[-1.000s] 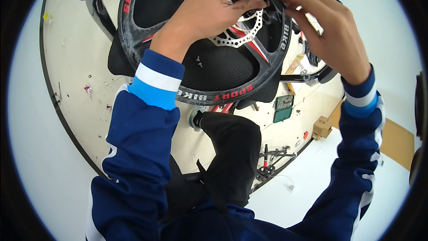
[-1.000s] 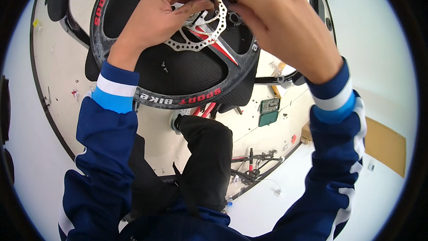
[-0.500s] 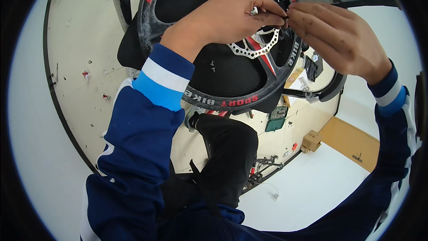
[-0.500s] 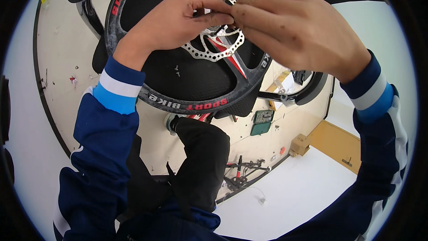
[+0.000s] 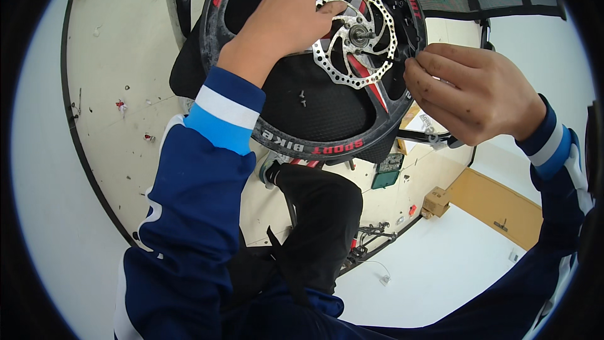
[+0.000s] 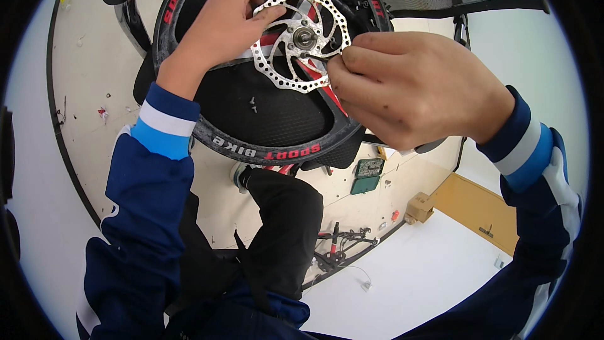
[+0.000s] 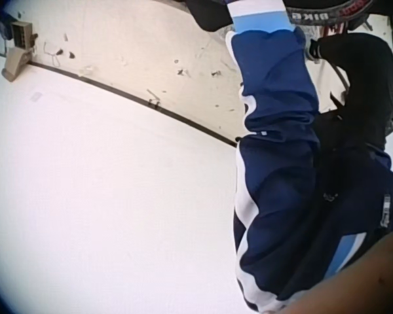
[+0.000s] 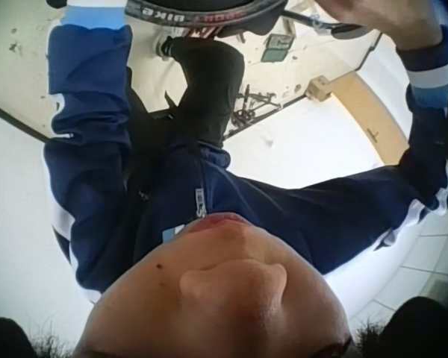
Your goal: The person assembles a bicycle wheel by attaching a disc brake rotor to the hub using an Allen key. They insert and tighten multiple bolts around the rotor, then flip the wheel to continue tightening from the opposite side.
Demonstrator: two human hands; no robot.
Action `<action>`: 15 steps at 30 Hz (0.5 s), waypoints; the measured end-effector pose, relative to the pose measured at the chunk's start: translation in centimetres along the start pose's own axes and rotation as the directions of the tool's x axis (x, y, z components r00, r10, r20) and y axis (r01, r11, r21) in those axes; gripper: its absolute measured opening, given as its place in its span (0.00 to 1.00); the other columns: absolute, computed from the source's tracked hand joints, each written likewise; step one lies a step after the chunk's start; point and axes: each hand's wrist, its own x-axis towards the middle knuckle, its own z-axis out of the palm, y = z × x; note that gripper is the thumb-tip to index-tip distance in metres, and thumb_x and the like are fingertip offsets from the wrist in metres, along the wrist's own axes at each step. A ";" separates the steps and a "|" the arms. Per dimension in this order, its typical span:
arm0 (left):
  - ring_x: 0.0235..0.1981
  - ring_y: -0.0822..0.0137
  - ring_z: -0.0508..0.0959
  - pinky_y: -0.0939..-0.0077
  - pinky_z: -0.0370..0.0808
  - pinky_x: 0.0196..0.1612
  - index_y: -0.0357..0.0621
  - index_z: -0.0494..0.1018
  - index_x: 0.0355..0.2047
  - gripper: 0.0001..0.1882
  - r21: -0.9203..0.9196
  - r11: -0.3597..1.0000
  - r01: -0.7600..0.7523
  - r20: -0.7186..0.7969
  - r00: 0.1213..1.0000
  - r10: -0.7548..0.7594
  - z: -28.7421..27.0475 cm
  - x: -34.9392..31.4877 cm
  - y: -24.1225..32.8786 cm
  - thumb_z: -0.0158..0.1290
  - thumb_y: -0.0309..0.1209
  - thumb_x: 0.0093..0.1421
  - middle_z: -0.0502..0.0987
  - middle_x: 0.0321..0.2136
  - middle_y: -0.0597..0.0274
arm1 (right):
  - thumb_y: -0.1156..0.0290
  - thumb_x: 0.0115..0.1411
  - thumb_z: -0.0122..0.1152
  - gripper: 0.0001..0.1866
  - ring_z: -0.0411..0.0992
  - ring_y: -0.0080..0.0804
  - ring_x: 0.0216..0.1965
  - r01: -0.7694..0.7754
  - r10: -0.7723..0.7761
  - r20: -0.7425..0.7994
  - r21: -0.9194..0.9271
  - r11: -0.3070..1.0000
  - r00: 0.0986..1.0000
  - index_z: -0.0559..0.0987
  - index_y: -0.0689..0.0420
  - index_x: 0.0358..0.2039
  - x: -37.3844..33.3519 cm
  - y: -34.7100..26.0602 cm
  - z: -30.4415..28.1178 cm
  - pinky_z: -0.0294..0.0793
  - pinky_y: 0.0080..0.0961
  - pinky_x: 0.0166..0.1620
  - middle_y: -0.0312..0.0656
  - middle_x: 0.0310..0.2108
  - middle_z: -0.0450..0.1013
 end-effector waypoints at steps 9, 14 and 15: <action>0.27 0.43 0.80 0.52 0.73 0.33 0.35 0.68 0.50 0.13 -0.092 0.976 0.197 -0.029 0.979 -0.200 2.6 -1.3 0.7 0.49 0.28 0.68 0.79 0.25 0.41 | 0.74 0.43 0.68 0.12 0.78 0.37 0.31 0.039 -0.043 0.057 0.073 0.997 0.997 0.79 0.66 0.28 1.8 0.9 0.1 0.82 0.28 0.36 0.45 0.30 0.73; 0.29 0.41 0.80 0.52 0.75 0.36 0.33 0.72 0.48 0.12 -0.050 0.975 0.217 -0.002 0.976 -0.217 2.8 -1.2 0.7 0.49 0.28 0.68 0.80 0.28 0.40 | 0.74 0.52 0.66 0.10 0.75 0.37 0.25 -0.173 0.183 -0.061 0.143 0.975 0.981 0.77 0.64 0.34 0.8 1.5 1.6 0.77 0.29 0.28 0.42 0.28 0.70; 0.29 0.41 0.80 0.53 0.75 0.37 0.33 0.72 0.47 0.12 -0.033 0.975 0.219 0.000 0.976 -0.219 2.8 -1.1 0.6 0.49 0.28 0.68 0.80 0.28 0.40 | 0.73 0.53 0.66 0.10 0.75 0.37 0.25 -0.244 0.257 -0.053 0.178 0.953 0.965 0.77 0.64 0.35 0.6 1.5 1.7 0.77 0.29 0.28 0.42 0.29 0.71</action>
